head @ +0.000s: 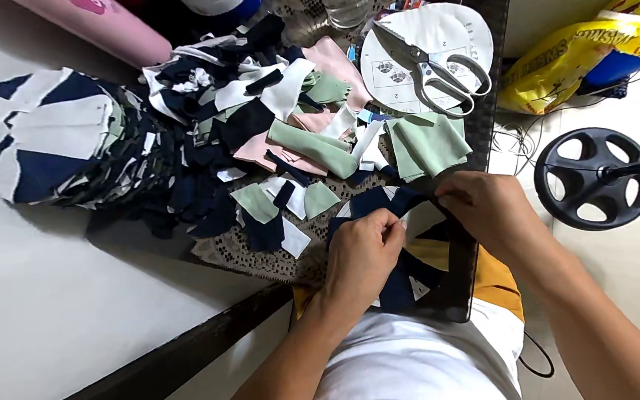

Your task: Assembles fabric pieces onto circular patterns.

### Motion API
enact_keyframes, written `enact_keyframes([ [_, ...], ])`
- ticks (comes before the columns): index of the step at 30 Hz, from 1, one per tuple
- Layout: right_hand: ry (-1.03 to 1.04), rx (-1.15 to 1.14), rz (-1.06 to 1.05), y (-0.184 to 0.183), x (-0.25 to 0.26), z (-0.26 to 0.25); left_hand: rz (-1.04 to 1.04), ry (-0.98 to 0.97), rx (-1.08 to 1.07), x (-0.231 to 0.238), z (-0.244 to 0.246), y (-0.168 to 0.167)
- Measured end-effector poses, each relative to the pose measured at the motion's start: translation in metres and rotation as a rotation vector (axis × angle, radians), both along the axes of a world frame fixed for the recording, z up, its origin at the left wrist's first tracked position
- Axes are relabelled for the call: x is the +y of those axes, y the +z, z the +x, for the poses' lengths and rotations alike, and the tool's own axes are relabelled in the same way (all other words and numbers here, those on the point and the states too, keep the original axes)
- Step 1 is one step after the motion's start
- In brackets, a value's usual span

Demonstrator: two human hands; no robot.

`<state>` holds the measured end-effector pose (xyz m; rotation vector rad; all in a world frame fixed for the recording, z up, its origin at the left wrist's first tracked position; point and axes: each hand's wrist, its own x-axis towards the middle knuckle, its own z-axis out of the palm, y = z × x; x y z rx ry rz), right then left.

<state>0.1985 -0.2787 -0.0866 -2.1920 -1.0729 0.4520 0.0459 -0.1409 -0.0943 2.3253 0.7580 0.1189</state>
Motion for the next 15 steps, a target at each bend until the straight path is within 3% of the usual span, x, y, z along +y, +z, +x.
enact_keyframes([
  [7, -0.183, -0.073, 0.093, -0.016, -0.035, -0.015, 0.019, -0.029, 0.018, 0.006, 0.002, 0.003],
  [15, -0.231, -0.157, 0.228, -0.035, -0.038, -0.039, 0.059, -0.071, 0.066, 0.016, 0.010, 0.006],
])
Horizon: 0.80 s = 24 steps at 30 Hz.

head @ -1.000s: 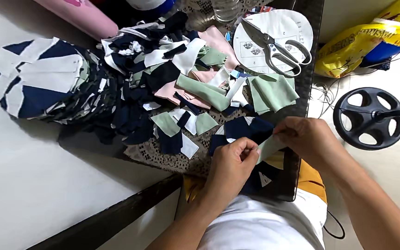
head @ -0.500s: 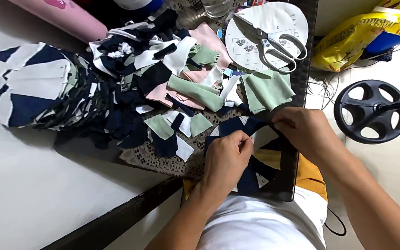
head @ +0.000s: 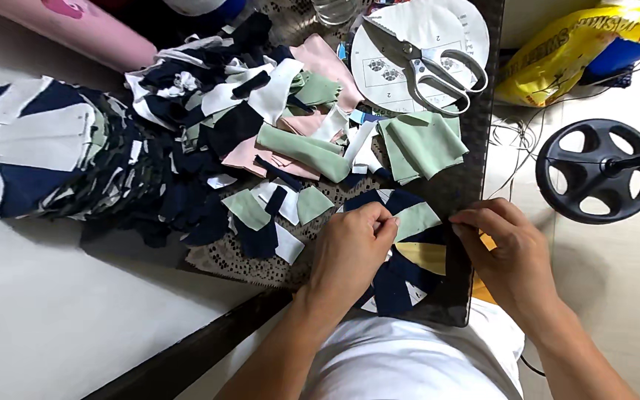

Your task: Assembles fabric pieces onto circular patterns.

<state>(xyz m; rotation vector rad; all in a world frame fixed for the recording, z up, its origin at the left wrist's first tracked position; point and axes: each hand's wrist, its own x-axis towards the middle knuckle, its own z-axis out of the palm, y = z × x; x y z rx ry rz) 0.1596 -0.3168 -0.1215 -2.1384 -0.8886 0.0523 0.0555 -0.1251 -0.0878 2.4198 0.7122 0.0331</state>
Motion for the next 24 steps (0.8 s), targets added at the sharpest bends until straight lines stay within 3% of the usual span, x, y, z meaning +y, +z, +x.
enact_keyframes([
  [17, 0.019, -0.167, -0.054, -0.009, 0.027, -0.004, 0.073, -0.010, 0.040, 0.004, 0.005, 0.000],
  [24, 0.039, -0.120, -0.069, -0.011, 0.025, -0.001, 0.377, -0.106, -0.158, -0.020, -0.009, -0.006],
])
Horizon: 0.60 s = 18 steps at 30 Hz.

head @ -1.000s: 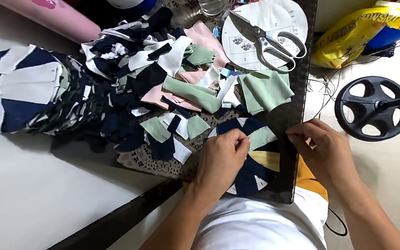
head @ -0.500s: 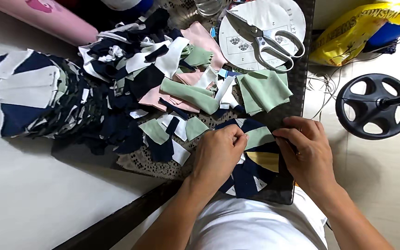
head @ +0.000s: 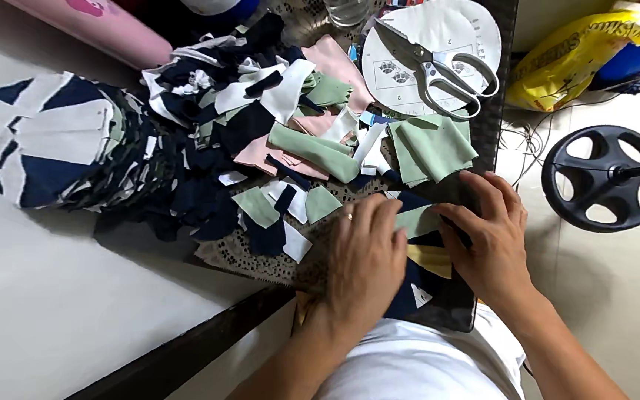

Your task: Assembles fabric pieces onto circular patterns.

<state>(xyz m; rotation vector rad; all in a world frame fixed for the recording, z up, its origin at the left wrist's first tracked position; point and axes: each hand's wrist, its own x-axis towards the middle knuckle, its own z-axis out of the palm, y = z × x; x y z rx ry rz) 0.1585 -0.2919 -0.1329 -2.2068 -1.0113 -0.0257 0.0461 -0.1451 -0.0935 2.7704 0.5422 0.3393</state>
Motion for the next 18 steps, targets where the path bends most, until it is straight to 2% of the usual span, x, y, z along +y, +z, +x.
enact_keyframes([
  [6, -0.018, 0.022, 0.115, 0.004, -0.010, 0.003, 0.032, -0.252, 0.094, -0.022, -0.017, -0.027],
  [11, -0.010, -0.014, 0.158, 0.011, -0.020, 0.004, -0.061, -0.742, 0.124, 0.012, -0.019, -0.029],
  [13, -0.006, -0.033, 0.174, 0.012, -0.023, 0.003, -0.104, -0.874, 0.125, 0.023, -0.015, -0.029],
  [16, 0.001, -0.044, 0.202, 0.011, -0.022, -0.001, -0.120, -0.875, 0.065, 0.027, -0.017, -0.028],
  [18, 0.013, -0.043, 0.203, 0.011, -0.021, -0.004, -0.069, -0.690, -0.059, 0.030, -0.023, -0.023],
])
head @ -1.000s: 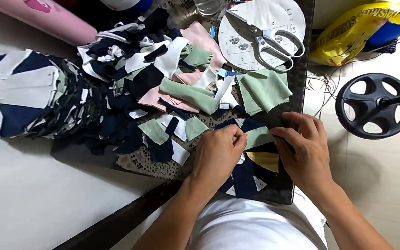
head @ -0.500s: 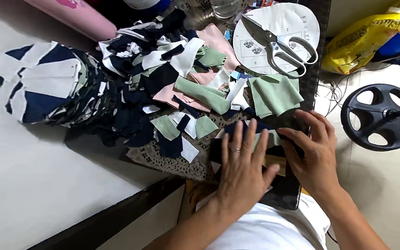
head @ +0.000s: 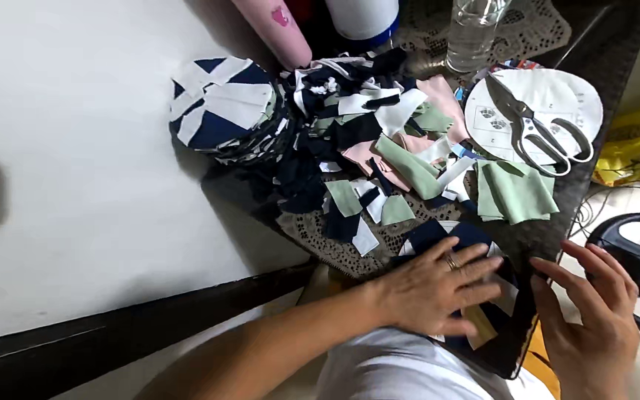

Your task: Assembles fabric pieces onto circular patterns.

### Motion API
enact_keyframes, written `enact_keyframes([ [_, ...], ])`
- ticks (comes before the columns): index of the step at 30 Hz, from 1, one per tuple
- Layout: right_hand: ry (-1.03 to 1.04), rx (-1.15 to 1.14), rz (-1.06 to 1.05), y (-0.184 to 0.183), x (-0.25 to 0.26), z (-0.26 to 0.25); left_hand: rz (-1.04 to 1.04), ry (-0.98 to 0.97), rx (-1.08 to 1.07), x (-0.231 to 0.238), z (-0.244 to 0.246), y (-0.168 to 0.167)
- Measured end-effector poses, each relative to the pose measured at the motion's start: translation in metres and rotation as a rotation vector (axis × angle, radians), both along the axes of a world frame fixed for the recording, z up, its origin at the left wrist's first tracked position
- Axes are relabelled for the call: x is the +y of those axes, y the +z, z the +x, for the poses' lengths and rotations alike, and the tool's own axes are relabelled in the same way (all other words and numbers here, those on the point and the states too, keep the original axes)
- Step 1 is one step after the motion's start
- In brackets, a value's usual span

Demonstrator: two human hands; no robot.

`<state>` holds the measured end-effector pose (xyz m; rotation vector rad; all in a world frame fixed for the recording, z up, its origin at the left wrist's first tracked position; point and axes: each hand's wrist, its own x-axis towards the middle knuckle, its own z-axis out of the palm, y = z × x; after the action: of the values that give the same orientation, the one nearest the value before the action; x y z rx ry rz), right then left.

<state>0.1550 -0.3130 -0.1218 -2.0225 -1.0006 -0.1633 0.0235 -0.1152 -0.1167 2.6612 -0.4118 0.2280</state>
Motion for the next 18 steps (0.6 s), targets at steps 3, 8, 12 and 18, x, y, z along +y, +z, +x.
enact_keyframes([
  [3, 0.019, -0.007, -0.003, 0.001, 0.002, -0.002, -0.039, 0.410, -0.114, 0.030, -0.009, 0.015],
  [8, 0.055, -0.027, -0.016, 0.004, 0.013, -0.004, -0.009, 0.786, -0.170, 0.086, -0.044, 0.042],
  [12, 0.099, -0.027, -0.022, 0.004, 0.025, -0.008, 0.083, 0.584, -0.027, 0.081, -0.050, 0.023],
  [18, 0.123, -0.077, -0.030, 0.005, 0.034, -0.020, 0.197, 0.483, -0.148, 0.084, -0.029, 0.005],
])
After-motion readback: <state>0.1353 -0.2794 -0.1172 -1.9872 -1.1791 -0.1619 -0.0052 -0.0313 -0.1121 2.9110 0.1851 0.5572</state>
